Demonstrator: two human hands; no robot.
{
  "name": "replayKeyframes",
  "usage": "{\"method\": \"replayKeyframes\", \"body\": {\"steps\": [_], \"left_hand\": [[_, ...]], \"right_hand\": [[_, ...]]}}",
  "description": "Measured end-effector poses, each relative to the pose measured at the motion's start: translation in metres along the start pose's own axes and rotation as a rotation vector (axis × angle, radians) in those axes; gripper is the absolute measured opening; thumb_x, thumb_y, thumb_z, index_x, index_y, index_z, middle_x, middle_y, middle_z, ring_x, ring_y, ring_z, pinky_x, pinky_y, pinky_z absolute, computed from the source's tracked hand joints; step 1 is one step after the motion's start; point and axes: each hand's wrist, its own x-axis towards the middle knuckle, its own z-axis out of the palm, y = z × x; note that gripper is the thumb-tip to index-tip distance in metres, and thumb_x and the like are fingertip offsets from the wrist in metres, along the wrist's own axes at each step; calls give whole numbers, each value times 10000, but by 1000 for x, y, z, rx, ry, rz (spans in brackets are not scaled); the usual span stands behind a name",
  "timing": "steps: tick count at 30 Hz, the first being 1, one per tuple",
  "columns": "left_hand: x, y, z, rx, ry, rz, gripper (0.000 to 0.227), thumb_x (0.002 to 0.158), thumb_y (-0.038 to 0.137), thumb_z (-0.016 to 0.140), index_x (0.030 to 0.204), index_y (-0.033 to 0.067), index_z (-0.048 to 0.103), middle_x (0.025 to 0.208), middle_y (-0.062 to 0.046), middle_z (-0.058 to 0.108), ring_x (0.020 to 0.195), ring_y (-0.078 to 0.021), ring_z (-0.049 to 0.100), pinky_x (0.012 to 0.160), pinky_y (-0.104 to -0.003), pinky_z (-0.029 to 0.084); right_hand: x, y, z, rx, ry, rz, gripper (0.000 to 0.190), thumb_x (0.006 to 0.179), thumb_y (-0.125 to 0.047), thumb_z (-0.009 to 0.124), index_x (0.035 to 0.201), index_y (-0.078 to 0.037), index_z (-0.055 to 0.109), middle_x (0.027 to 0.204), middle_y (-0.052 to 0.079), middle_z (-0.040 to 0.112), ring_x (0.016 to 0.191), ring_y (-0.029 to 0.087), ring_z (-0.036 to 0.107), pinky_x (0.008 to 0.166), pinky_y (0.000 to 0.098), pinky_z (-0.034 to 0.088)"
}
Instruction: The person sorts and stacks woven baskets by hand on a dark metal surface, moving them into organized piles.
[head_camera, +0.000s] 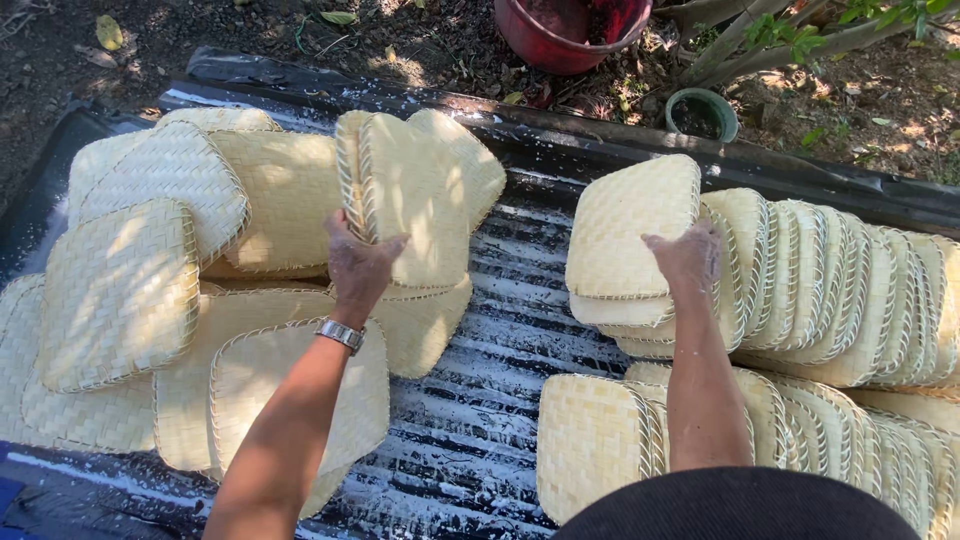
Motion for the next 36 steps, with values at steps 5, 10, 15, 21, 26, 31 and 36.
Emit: {"method": "replayKeyframes", "body": {"steps": [5,10,15,21,26,31,36], "left_hand": [[-19,54,45,160,-122,-23,870,686,293,887,1353,-42,439,1095,-189,670,864,-286,698,718,-384,592],[-32,86,64,257,-169,249,889,645,221,878,1369,-29,428,1139,-254,650,950,-419,691,792,-475,575],[-32,108,60,424,-610,430,766,727,166,766,1406,46,433,1115,-227,646,944,-433,685,813,-510,566],[-41,106,65,655,-995,790,763,741,98,695,1455,87,426,1306,-154,619,1288,-322,599,1087,-470,462],[-53,81,64,608,-520,868,963,707,366,809,1507,129,329,1495,-274,383,1408,-442,358,1134,-649,230],[-81,45,50,302,-363,440,931,825,265,796,1560,19,281,1491,-319,395,1356,-482,439,1113,-536,377],[-127,10,35,146,-503,434,783,859,223,782,1494,-12,389,1356,-268,544,1246,-454,555,1020,-483,501]], "right_hand": [[-22,-1,13,-232,76,-93,1139,728,-495,888,1564,5,296,1547,282,323,1425,453,300,1106,647,310],[-35,1,10,-192,34,-204,1213,758,-580,855,1637,-66,195,1609,325,172,1488,506,142,1165,659,216],[-72,-24,8,37,-9,-820,1191,792,-640,825,1661,-134,187,1694,284,65,1572,457,67,1280,592,125],[-128,-72,16,-218,-323,-1057,1315,577,-655,898,1580,-121,235,1469,197,427,1399,365,379,1217,607,234],[-131,-59,42,158,-468,-751,973,682,-497,889,1430,-32,474,1080,160,724,860,301,716,783,431,592],[-86,-31,73,241,-183,-389,823,680,-451,952,1159,78,543,853,193,684,695,279,680,587,385,569],[-23,-4,44,36,-40,-88,1014,689,-461,932,1322,171,455,1071,265,653,950,367,678,791,414,572]]}}
